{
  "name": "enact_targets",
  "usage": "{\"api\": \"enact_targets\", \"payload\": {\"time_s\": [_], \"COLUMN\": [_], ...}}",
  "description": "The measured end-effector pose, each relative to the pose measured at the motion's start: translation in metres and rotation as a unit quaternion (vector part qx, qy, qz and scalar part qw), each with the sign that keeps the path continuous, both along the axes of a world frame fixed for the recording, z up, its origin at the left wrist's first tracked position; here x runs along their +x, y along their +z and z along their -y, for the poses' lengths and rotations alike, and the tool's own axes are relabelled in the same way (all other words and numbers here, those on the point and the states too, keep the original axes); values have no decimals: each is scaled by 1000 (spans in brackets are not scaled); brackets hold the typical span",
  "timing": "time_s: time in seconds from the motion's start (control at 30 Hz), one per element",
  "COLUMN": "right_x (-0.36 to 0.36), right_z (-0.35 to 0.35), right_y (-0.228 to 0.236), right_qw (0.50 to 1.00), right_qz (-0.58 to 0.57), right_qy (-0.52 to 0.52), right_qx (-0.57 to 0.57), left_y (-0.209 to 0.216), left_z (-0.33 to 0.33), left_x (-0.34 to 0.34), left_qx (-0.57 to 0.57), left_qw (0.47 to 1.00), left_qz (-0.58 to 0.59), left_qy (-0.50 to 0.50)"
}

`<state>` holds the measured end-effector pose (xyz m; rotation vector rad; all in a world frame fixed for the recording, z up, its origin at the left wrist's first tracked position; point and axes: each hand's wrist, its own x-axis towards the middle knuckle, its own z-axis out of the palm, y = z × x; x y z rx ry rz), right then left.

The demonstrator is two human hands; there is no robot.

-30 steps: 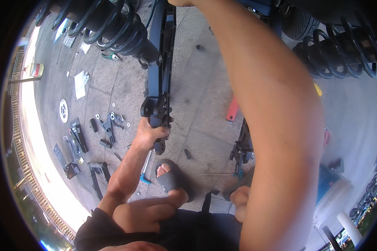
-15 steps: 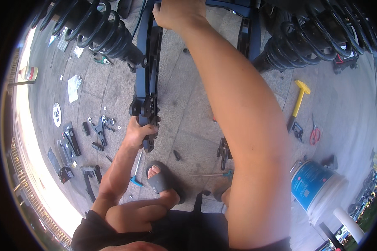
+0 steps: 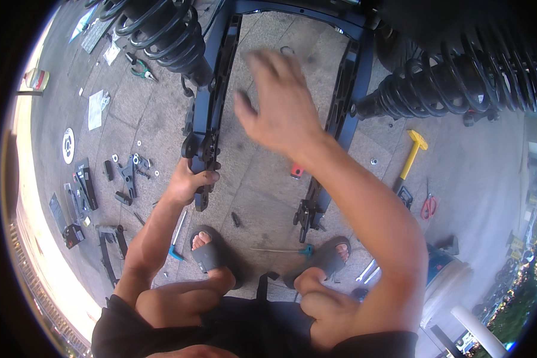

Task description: The person aligns and secures a black metal frame to the rear suspension of a motorcycle using a socket wrench. They repeatedly tighten bolts on both sides of the frame while holding the assembly in place.

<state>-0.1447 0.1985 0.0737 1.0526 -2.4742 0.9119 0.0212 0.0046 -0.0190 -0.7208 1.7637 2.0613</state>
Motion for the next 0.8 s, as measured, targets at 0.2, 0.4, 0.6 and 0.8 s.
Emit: {"api": "enact_targets", "payload": {"time_s": [0.2,0.4,0.6,0.8], "right_x": [72,49,47,30], "right_z": [-110,-179,-176,-154], "right_y": [28,-22,-73,-60], "right_qw": [966,866,817,709], "right_qz": [233,407,525,639], "right_qy": [104,-219,-51,-46], "right_qx": [30,-189,-231,-294], "left_y": [-1,29,132,126], "left_z": [1,-4,-17,-112], "left_x": [0,-6,14,-143], "left_qx": [8,-70,-417,-460], "left_qw": [1000,996,859,692], "left_qz": [-1,44,-281,-555], "left_qy": [-12,-14,-95,-47]}}
